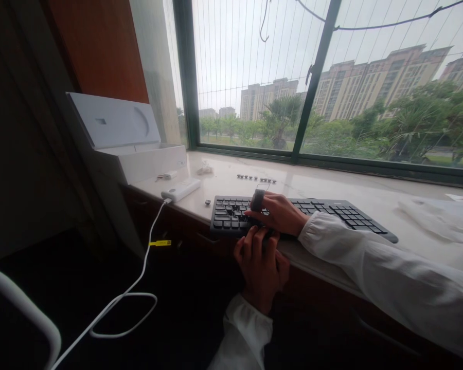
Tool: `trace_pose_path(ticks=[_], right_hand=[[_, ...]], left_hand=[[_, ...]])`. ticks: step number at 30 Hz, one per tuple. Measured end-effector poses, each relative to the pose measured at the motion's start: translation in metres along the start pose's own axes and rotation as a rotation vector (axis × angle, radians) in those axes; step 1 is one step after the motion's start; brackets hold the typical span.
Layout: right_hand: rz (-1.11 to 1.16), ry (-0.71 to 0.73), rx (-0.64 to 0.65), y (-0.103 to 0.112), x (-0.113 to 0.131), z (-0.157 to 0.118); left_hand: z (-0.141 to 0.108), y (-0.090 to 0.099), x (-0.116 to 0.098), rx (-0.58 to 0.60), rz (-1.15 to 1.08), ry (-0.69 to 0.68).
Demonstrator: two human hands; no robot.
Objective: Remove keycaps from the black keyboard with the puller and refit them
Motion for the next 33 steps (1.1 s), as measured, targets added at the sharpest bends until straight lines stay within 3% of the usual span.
trace_pose_path(ticks=[6, 16, 21, 26, 29, 33], right_hand=[[-0.020, 0.007, -0.049, 0.002, -0.003, 0.001], [-0.062, -0.217, -0.222, 0.015, -0.017, 0.001], [-0.191, -0.313, -0.375, 0.029, -0.023, 0.001], [-0.232, -0.406, -0.429, 0.035, -0.028, -0.001], [-0.222, -0.476, -0.439, 0.036, -0.034, -0.004], [-0.211, -0.495, -0.439, 0.036, -0.037, -0.005]], left_hand=[[0.000, 0.001, 0.000, -0.009, -0.013, -0.001], [0.002, 0.002, 0.000, 0.009, -0.026, 0.005], [0.023, 0.010, -0.001, 0.183, -0.028, 0.019], [0.074, 0.011, 0.010, 0.368, 0.007, -0.067], [0.104, -0.001, 0.025, 0.458, 0.083, -0.176], [0.120, -0.027, 0.040, 0.748, 0.042, -0.293]])
Point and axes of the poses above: each hand's wrist, its own z-axis towards the middle knuckle, its own y-axis out of the back of the hand, x = y × z, the point moved 7 cm from there along z, towards the middle knuckle, and after that the axes turned 13 degrees about -x, right-handed, at the moved point
